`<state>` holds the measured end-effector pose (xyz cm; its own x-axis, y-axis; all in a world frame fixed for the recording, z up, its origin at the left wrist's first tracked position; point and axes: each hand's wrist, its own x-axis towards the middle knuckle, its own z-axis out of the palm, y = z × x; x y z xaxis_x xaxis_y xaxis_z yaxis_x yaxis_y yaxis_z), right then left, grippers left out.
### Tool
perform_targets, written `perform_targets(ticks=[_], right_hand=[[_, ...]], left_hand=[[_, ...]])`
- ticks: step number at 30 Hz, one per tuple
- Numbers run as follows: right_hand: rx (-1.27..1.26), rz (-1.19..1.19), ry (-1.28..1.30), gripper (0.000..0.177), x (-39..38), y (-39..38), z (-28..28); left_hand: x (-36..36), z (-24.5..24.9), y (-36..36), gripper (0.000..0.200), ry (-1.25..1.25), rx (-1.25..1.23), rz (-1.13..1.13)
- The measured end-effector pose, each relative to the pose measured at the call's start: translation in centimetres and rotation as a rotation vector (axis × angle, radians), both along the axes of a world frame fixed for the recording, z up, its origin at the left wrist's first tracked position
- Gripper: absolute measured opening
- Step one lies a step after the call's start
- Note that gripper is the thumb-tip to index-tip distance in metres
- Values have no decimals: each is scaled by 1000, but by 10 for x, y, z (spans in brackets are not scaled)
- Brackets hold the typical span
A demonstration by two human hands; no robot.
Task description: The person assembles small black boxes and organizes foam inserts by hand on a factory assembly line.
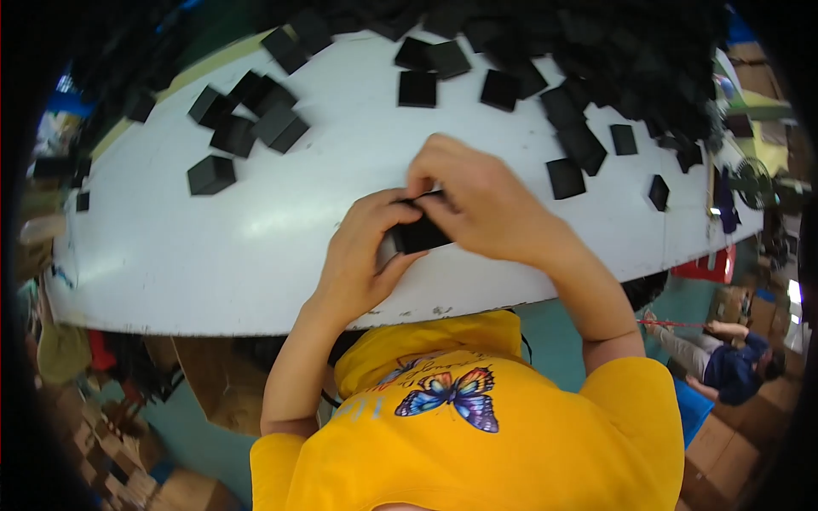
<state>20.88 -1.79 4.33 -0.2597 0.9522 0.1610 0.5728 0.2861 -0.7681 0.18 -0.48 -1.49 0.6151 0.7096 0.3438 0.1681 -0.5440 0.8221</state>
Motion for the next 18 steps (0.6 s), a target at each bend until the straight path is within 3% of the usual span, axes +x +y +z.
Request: perform_targets(ticks=[3, 6, 8, 10, 13, 18], right_hand=[[9, -16, 56, 16, 0, -8, -4], [137, -256, 122, 16, 28, -11, 0], [525, -565, -500, 17, 76, -5, -16], [575, -702, -927, 17, 98, -3, -19], [448, -672, -986, 22, 113, -1, -36], [248, -577, -270, 26, 72, -16, 2]], left_hand=[[3, 12, -2, 47, 60, -6, 7], [2, 15, 0, 47, 120, 17, 11], [2, 15, -1, 48, 114, 16, 12], [7, 14, -4, 45, 37, -2, 47], [7, 10, -6, 48, 32, 24, 72], [0, -1, -7, 70, -43, -53, 95]])
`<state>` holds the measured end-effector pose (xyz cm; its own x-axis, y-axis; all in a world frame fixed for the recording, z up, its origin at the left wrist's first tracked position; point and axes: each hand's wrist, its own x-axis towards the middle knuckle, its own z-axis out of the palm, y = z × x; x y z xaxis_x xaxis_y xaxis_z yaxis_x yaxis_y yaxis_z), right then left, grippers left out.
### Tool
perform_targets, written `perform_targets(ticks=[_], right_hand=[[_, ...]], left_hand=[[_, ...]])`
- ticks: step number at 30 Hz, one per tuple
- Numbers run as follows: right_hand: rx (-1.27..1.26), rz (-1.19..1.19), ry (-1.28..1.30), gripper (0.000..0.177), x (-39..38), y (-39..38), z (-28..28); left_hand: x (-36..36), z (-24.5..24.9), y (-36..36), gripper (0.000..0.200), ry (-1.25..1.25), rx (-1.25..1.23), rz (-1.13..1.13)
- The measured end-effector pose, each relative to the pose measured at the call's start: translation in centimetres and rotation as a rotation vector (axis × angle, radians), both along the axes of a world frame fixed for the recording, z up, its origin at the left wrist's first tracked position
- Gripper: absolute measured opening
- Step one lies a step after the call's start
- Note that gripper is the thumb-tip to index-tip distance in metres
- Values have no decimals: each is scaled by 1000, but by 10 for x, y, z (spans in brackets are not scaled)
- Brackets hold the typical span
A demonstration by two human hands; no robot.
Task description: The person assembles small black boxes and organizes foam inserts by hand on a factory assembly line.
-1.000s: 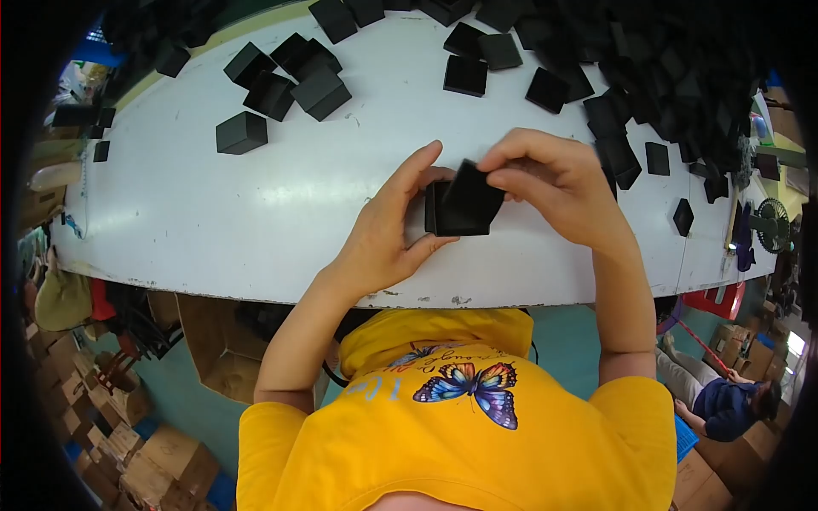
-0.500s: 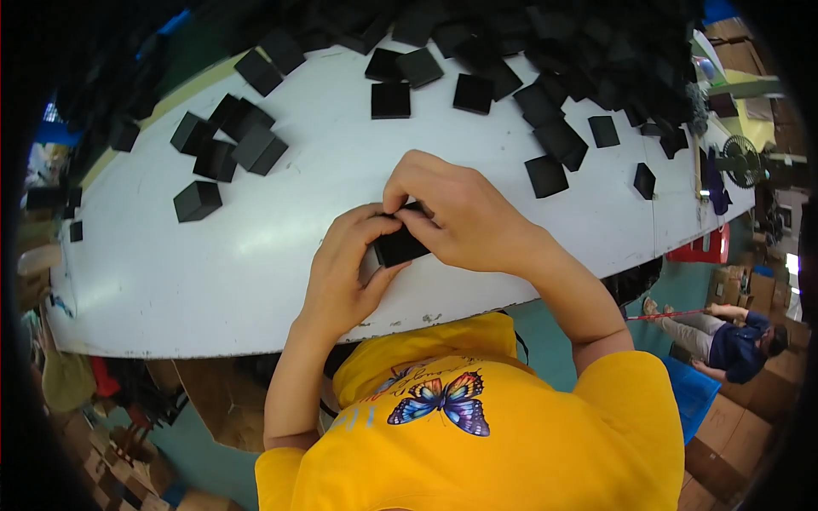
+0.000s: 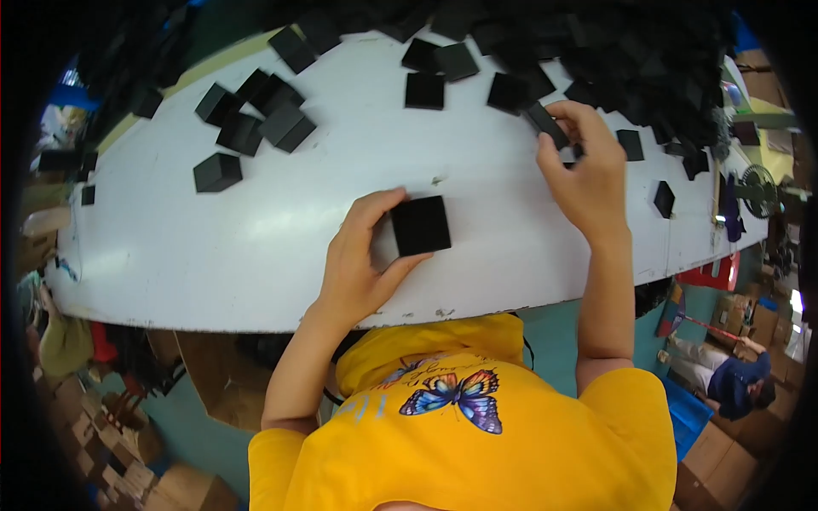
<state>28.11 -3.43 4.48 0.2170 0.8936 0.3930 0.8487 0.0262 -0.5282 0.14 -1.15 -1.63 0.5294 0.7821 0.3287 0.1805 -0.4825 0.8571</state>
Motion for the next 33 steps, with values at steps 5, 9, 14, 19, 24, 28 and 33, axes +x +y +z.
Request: perform_targets(ticks=[5, 9, 14, 19, 24, 28, 33], right_hand=[[-311, 521, 795, 21, -39, 9, 7], [-472, 603, 819, 21, -59, 29, -18], [-286, 548, 385, 17, -74, 17, -3], [-104, 319, -3, 23, -103, -13, 5], [-3, 243, -155, 27, -116, -22, -10], [-19, 283, -157, 30, -116, -23, -11], [-31, 348, -9, 34, -115, -24, -20]], left_hand=[[-2, -3, -7, 88, -29, -101, 32], [-2, 4, -6, 91, -5, -202, 44], [-1, 3, -5, 84, -26, -218, 40], [3, 2, -4, 73, -75, -61, 36], [-2, 6, -1, 67, -14, 11, 7], [-3, 3, 3, 66, -62, 29, -29], [-8, -7, 7, 64, -53, 97, -62]])
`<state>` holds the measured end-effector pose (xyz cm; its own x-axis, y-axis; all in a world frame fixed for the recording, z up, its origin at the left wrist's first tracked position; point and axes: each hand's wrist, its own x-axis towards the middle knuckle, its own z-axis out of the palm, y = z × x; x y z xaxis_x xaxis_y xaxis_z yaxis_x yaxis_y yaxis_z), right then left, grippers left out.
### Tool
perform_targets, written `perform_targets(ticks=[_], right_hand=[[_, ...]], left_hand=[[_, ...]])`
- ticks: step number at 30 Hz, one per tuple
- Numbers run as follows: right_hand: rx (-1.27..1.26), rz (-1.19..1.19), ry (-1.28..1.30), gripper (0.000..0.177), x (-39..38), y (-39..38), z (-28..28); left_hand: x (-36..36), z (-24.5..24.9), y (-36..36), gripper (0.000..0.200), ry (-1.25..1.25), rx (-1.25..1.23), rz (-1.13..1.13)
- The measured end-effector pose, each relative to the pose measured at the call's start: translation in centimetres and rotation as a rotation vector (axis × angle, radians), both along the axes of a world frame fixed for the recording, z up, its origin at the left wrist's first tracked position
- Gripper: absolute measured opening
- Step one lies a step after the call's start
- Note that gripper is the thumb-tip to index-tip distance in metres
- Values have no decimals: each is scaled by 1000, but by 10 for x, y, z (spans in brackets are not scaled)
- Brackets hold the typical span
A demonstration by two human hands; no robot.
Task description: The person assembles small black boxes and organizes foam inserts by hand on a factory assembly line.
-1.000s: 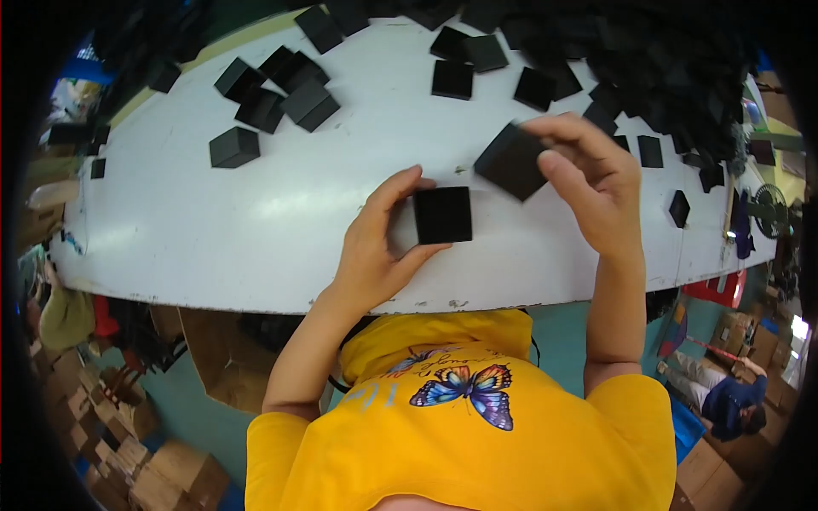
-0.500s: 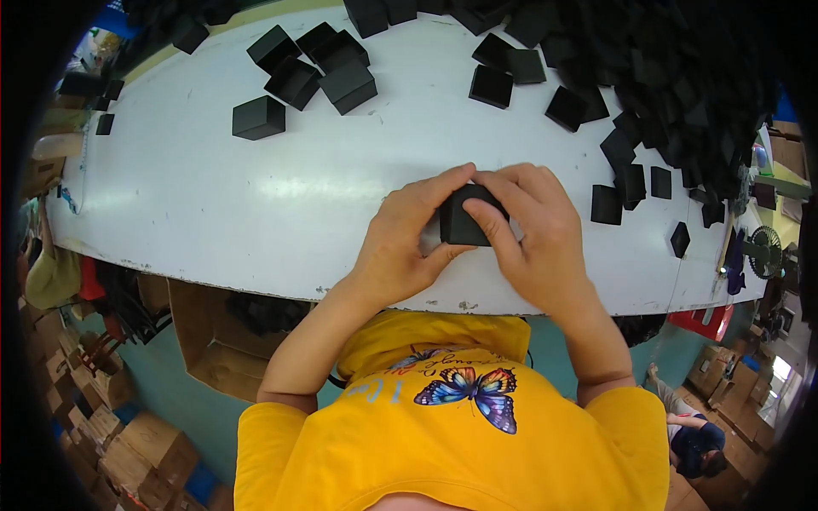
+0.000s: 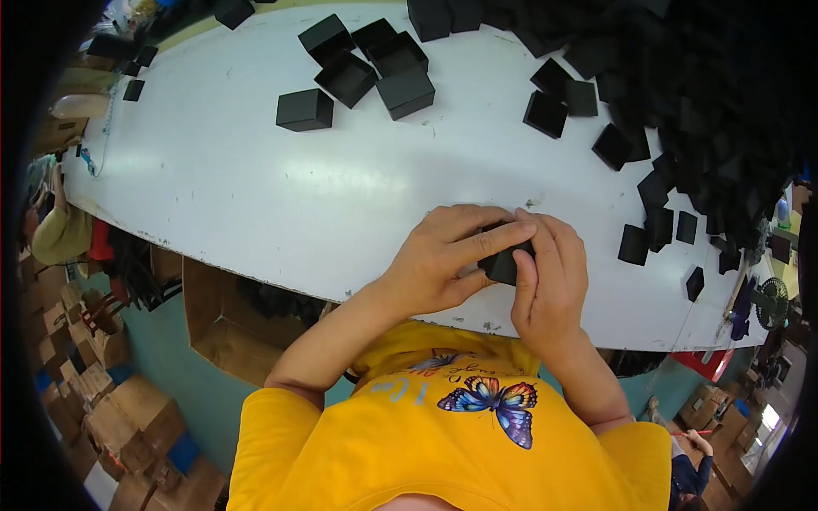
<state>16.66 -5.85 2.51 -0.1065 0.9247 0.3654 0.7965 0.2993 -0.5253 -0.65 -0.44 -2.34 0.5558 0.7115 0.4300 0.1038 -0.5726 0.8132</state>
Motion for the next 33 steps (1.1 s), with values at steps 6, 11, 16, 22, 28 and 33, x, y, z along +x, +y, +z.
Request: perform_targets(ticks=[6, 11, 16, 22, 28, 33], right_hand=[[-111, 85, 141, 45, 7, -1, 4], [-170, 305, -1, 58, 31, 8, 18], [-105, 364, 3, 64, 34, 5, 6], [-2, 440, 33, 64, 39, 11, -5], [30, 372, 1, 58, 36, 5, -15], [-94, 263, -255, 49, 27, -2, 10]], left_hand=[[6, -2, 2, 77, -53, -16, 23], [3, -2, -6, 97, -10, -195, 83], [3, 1, -5, 92, 20, -146, 59], [2, -3, -4, 81, 38, -73, 43], [0, 1, -5, 77, 31, -101, 36], [-5, 7, -3, 70, 137, 18, -71]])
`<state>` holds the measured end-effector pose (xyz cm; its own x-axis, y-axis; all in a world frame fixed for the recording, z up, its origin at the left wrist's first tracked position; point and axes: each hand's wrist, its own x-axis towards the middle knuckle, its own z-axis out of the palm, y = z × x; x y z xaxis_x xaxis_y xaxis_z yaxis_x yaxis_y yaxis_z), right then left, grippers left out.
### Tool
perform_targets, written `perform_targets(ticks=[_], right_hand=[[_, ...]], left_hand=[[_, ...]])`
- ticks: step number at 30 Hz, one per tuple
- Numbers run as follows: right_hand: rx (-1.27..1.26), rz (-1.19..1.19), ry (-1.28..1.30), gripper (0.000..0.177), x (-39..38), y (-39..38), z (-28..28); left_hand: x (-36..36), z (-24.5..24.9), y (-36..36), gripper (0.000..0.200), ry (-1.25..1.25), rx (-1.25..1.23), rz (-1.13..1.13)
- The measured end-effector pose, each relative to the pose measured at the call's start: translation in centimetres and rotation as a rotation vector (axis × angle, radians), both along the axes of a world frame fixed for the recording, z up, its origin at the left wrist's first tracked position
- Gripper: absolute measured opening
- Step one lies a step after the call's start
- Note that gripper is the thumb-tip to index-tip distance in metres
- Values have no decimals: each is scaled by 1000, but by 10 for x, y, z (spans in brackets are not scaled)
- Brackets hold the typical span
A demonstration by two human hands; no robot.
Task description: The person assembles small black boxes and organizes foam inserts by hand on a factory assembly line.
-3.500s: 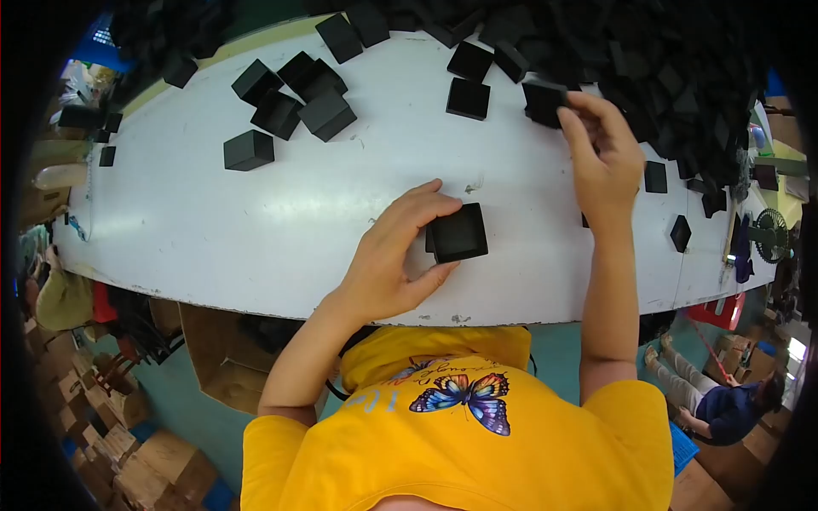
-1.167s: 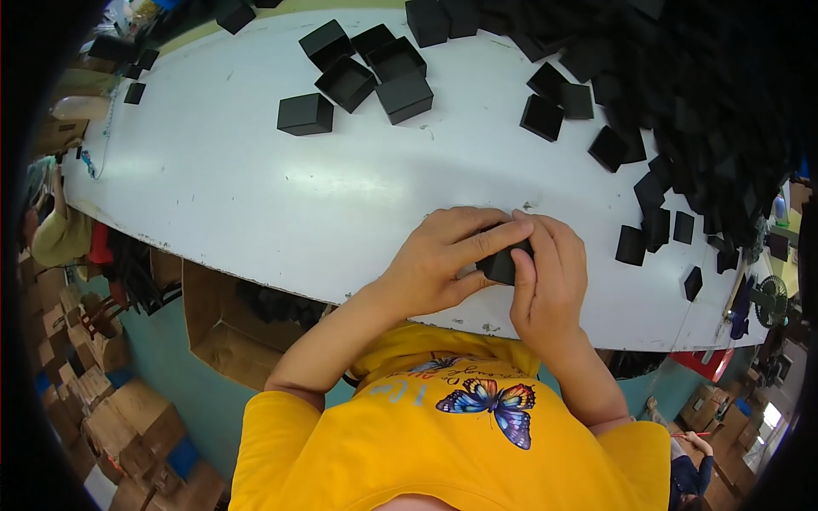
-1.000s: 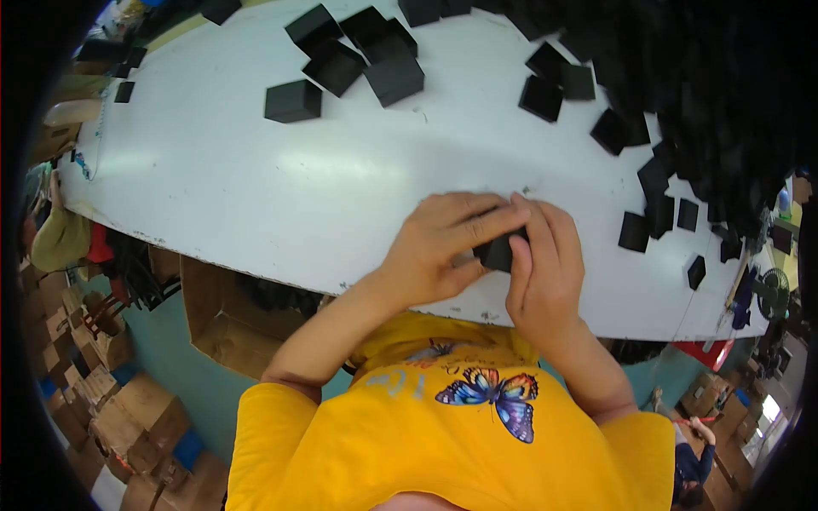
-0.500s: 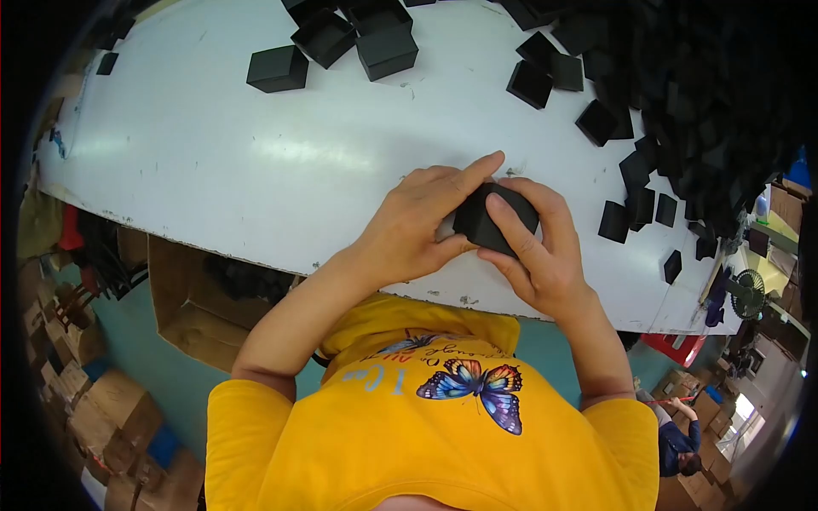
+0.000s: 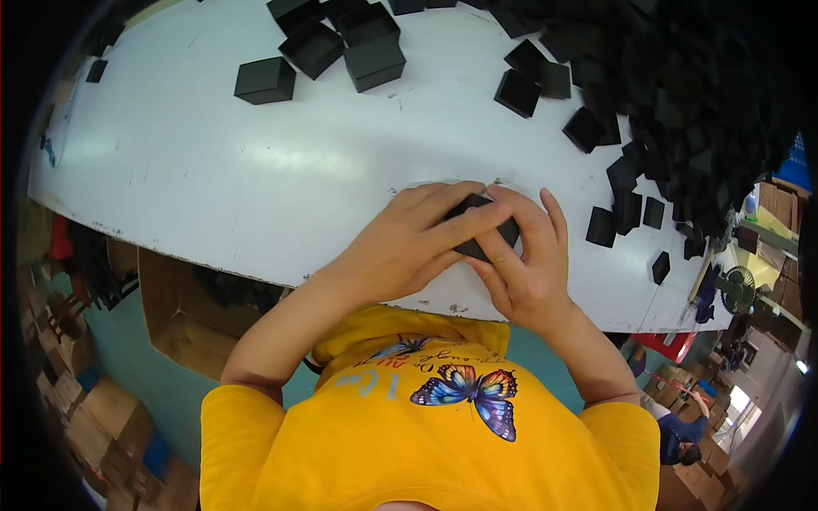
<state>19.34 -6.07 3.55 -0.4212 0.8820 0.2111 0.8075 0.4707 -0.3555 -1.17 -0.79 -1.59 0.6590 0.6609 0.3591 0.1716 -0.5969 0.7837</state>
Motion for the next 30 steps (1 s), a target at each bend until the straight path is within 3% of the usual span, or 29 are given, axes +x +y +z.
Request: perform_targets(ticks=[4, 7, 10, 11, 12, 13, 15, 17, 20, 24, 26, 28, 30], right_hand=[[-95, -19, 156, 45, 1, 0, -10], [7, -27, 450, 42, -2, -4, -46], [-15, -50, 491, 42, -4, -5, -50], [-27, -7, 316, 43, 5, -5, -37], [0, -1, 374, 44, 9, 2, -24], [14, 0, 431, 45, 12, 6, -12], [66, -16, 467, 44, 22, 18, 11], [119, -128, 357, 37, 37, 44, 3], [284, -222, 122, 30, 36, 92, -22], [339, -223, -53, 19, 37, 116, -49], [323, -231, -39, 13, 37, 118, -58], [340, -219, 130, 13, 39, 112, -49], [385, -213, 282, 15, 44, 99, -31]], left_hand=[[-4, -8, 5, 67, -81, -81, -73], [-5, -10, 8, 68, -68, -63, -96], [-15, 7, 13, 70, -11, -15, -74], [-14, 14, 9, 70, -15, -38, -54], [-13, 18, 9, 71, -25, -69, -31], [-19, 21, 12, 72, -73, -149, 13], [-33, 32, 29, 65, -134, -26, 230], [-31, 36, 58, 54, -32, 295, 566], [-29, 25, 93, 54, 313, 510, 694], [-23, 24, 92, 45, 335, 197, 683], [-22, 31, 80, 41, 140, -82, 688], [-21, 37, 66, 38, -134, -338, 682], [-24, 52, 40, 35, -86, 59, 537]])
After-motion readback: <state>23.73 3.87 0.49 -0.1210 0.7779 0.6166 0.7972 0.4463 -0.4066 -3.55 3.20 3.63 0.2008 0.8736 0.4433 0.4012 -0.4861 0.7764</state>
